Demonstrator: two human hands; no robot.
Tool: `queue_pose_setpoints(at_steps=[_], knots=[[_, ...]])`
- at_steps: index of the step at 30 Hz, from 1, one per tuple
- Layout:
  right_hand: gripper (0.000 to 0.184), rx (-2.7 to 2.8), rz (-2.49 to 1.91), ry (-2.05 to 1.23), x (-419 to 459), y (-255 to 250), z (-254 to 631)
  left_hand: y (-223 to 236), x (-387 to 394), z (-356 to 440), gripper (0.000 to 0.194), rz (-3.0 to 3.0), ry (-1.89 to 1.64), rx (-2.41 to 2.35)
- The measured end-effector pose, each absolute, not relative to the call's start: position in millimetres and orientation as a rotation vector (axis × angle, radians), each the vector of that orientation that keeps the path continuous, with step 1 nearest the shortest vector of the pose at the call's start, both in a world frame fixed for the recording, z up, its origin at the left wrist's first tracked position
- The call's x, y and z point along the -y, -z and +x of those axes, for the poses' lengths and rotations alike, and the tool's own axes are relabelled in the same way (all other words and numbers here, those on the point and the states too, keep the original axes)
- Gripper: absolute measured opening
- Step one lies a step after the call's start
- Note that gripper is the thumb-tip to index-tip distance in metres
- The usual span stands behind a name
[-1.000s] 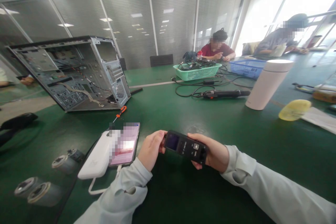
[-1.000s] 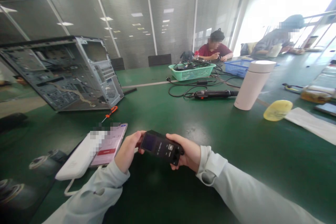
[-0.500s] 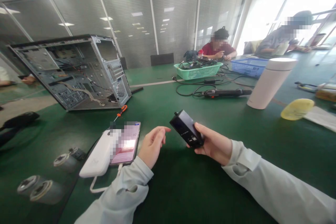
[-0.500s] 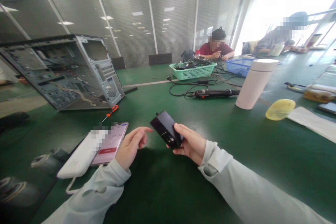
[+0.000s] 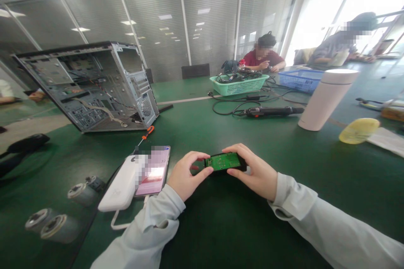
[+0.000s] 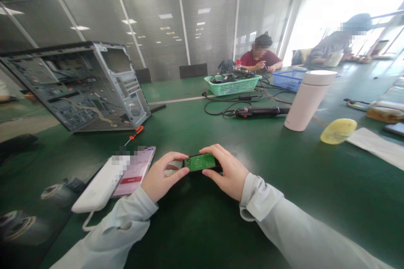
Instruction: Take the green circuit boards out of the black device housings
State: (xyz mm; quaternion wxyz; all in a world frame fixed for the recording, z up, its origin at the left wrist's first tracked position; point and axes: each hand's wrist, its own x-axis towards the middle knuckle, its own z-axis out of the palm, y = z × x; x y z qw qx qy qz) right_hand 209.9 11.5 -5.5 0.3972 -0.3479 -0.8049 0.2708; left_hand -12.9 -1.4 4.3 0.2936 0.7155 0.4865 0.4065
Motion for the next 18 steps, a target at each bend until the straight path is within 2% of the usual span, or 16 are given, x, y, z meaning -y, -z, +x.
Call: queue_pose_setpoints(at_steps=[7, 18], knots=[[0.045, 2.052, -0.939, -0.627, -13, 13, 208, -4, 3, -10, 0.016, 1.988, -1.102, -1.280], [0.037, 2.005, -1.021, -0.603, -9, 11, 205, -13, 12, -9, 0.018, 2.237, -1.110, -1.307]])
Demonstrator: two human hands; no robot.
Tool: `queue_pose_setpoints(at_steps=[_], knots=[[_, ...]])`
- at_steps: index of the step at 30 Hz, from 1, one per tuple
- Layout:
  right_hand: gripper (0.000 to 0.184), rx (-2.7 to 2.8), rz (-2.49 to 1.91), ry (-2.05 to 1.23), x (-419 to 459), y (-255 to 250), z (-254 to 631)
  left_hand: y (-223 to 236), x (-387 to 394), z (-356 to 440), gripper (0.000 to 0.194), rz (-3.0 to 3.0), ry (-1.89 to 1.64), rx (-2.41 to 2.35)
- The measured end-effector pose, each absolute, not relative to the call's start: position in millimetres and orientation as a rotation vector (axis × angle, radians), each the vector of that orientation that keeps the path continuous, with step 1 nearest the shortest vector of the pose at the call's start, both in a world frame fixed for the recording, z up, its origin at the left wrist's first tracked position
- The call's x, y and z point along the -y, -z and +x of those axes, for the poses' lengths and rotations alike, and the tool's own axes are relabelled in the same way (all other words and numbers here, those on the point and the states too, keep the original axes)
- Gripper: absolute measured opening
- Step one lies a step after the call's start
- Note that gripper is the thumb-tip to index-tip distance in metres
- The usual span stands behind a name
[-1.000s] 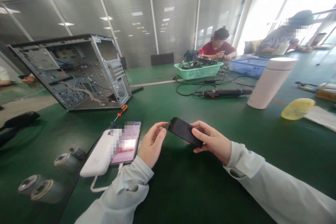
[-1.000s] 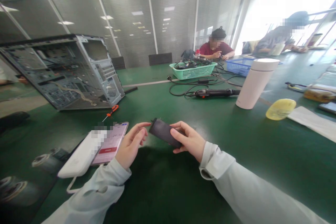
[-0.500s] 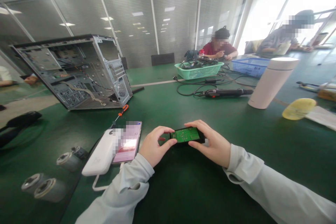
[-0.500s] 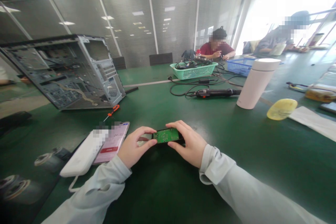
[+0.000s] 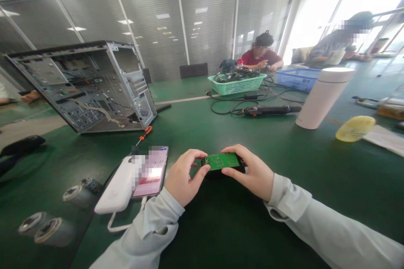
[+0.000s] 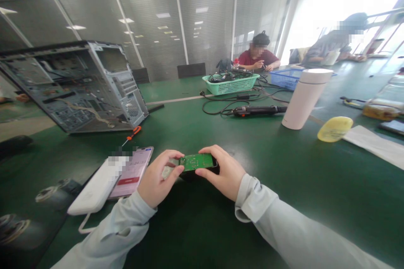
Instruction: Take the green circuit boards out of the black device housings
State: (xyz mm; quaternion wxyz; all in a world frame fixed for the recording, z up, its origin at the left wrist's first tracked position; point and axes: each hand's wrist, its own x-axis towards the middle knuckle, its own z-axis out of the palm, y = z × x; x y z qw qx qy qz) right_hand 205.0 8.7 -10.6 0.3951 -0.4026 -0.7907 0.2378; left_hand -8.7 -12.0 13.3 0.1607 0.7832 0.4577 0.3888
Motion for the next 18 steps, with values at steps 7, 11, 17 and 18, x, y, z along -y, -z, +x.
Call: queue_pose_setpoints(at_steps=[7, 11, 17, 18], knots=[[0.036, 2.063, -0.977, -0.582, -2, 1, 202, -19, 13, -8, 0.040, 2.420, -1.012, -1.316], [0.045, 2.044, -1.011, -0.611, -6, 2, 205, -20, 14, -7, 0.030, 2.376, -1.053, -1.305], [0.060, 2.003, -1.093, -0.695, -17, 14, 211, -19, 16, -5, 0.031, 2.018, -1.279, -1.335], [0.060, 1.996, -1.107, -0.699, -18, 16, 211, -18, 15, -5, 0.032, 1.923, -1.316, -1.335]])
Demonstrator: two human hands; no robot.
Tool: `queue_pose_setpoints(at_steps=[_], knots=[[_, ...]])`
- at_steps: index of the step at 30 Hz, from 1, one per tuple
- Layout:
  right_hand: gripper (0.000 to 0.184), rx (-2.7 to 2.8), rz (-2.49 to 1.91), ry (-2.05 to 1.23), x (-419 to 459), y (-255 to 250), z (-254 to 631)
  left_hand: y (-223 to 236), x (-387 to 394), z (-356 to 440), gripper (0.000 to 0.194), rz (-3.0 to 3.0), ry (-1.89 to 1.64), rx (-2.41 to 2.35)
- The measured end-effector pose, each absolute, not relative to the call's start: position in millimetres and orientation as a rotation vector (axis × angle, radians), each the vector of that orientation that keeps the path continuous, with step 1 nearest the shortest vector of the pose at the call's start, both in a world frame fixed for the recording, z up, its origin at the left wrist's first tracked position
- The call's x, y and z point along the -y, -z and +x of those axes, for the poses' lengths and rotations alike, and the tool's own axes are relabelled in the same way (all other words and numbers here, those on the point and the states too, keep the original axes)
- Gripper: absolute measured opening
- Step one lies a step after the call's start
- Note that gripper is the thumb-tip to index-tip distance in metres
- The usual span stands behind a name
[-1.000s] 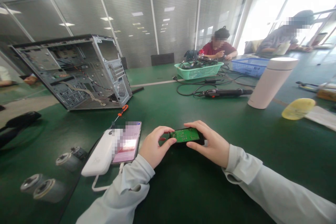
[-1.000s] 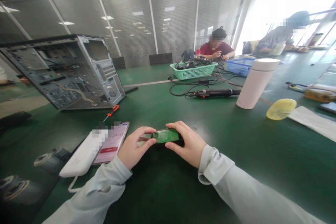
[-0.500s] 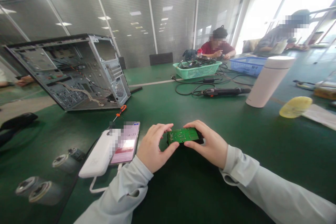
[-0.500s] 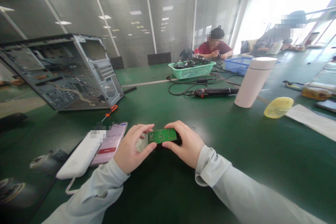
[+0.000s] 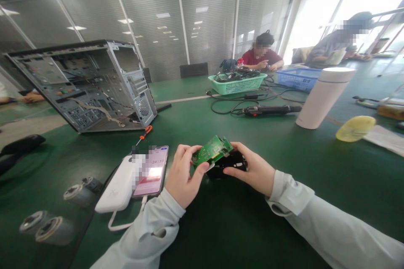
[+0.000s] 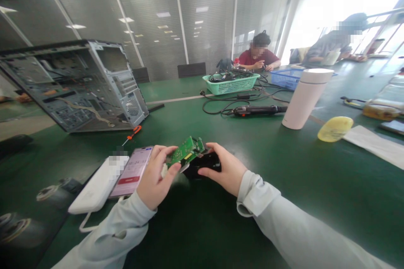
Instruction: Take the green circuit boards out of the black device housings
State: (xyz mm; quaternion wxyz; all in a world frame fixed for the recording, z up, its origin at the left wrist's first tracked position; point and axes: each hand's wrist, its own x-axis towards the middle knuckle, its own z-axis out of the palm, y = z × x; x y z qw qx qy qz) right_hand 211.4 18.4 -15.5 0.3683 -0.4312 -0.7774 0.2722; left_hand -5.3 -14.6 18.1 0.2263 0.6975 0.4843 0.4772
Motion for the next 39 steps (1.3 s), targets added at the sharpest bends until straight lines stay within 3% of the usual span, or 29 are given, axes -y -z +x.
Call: queue_pose_setpoints(at_steps=[7, 11, 16, 20, 24, 29, 32, 36, 39], knots=[[0.052, 2.007, -1.115, -0.698, -19, 17, 212, -8, 1, -2, 0.051, 1.177, -1.147, -1.143], [0.045, 1.996, -1.137, -0.713, -18, 11, 211, -6, -1, -4, 0.048, 0.903, -1.058, -1.034], [0.043, 1.861, -1.294, -0.770, -18, 2, 213, -2, -3, -11, 0.027, 0.754, -1.031, -0.985], [0.042, 1.692, -1.439, -0.884, -22, -6, 217, 3, -2, -12, 0.029, 0.725, -1.037, -0.957], [0.039, 1.524, -1.445, -1.159, -23, -13, 216, 6, -1, -12, 0.027, 0.731, -1.034, -0.907], [0.055, 1.216, -1.366, -1.829, -13, -20, 208, 8, -4, -15, 0.025, 0.743, -1.029, -0.848], [0.051, 1.073, -1.241, -2.118, -8, -24, 204, 9, -5, -17, 0.025, 0.747, -1.036, -0.823], [0.045, 1.020, -1.113, -2.280, -6, -21, 201, 9, -5, -17, 0.025, 0.748, -1.035, -0.803], [0.048, 1.115, -1.054, -2.229, -6, -14, 200, 9, -5, -18, 0.025, 0.744, -1.037, -0.802]])
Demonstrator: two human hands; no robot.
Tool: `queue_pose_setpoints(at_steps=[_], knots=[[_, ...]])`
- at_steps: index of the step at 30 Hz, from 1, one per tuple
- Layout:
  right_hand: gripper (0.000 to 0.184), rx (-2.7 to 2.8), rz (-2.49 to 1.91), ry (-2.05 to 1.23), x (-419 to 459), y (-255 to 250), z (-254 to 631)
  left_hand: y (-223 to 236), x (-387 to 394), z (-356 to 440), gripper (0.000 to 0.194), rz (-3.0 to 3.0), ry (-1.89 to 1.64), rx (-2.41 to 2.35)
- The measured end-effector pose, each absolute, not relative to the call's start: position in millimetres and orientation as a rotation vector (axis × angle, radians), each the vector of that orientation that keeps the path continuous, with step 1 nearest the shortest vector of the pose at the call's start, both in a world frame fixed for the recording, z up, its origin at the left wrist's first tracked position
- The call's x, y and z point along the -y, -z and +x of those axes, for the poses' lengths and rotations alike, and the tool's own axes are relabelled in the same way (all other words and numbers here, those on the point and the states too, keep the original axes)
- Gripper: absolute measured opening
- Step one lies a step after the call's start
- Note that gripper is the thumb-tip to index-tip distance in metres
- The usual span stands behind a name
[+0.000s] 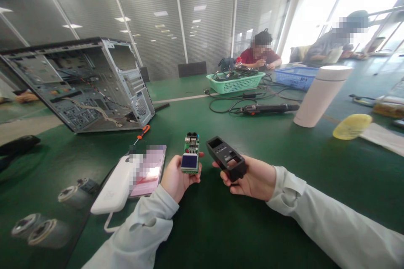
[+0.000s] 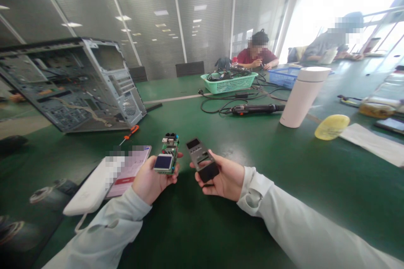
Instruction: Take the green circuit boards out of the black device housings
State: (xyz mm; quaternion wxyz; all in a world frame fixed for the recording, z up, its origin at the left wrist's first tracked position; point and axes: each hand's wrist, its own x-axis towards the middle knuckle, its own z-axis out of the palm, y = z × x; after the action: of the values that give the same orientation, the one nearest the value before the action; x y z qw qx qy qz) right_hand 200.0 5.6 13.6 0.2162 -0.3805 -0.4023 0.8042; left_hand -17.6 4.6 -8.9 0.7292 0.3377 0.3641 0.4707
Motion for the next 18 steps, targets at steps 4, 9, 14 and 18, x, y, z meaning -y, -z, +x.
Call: queue_pose_setpoints(at_steps=[4, 9, 14, 18], knots=[[0.069, 1.369, -1.097, -1.856, -8, -7, 203, 8, -5, -17, 0.024, 0.730, -1.037, -0.819], [0.065, 1.651, -1.240, -1.078, -13, -7, 224, 2, -2, -12, 0.026, 0.700, -1.058, -0.867], [0.058, 1.851, -1.419, -0.332, -9, -3, 287, -8, 3, -3, 0.043, 0.652, -1.094, -0.935], [0.092, 1.884, -1.637, 0.064, -7, 11, 397, -14, 4, 1, 0.042, 0.618, -1.121, -0.975]])
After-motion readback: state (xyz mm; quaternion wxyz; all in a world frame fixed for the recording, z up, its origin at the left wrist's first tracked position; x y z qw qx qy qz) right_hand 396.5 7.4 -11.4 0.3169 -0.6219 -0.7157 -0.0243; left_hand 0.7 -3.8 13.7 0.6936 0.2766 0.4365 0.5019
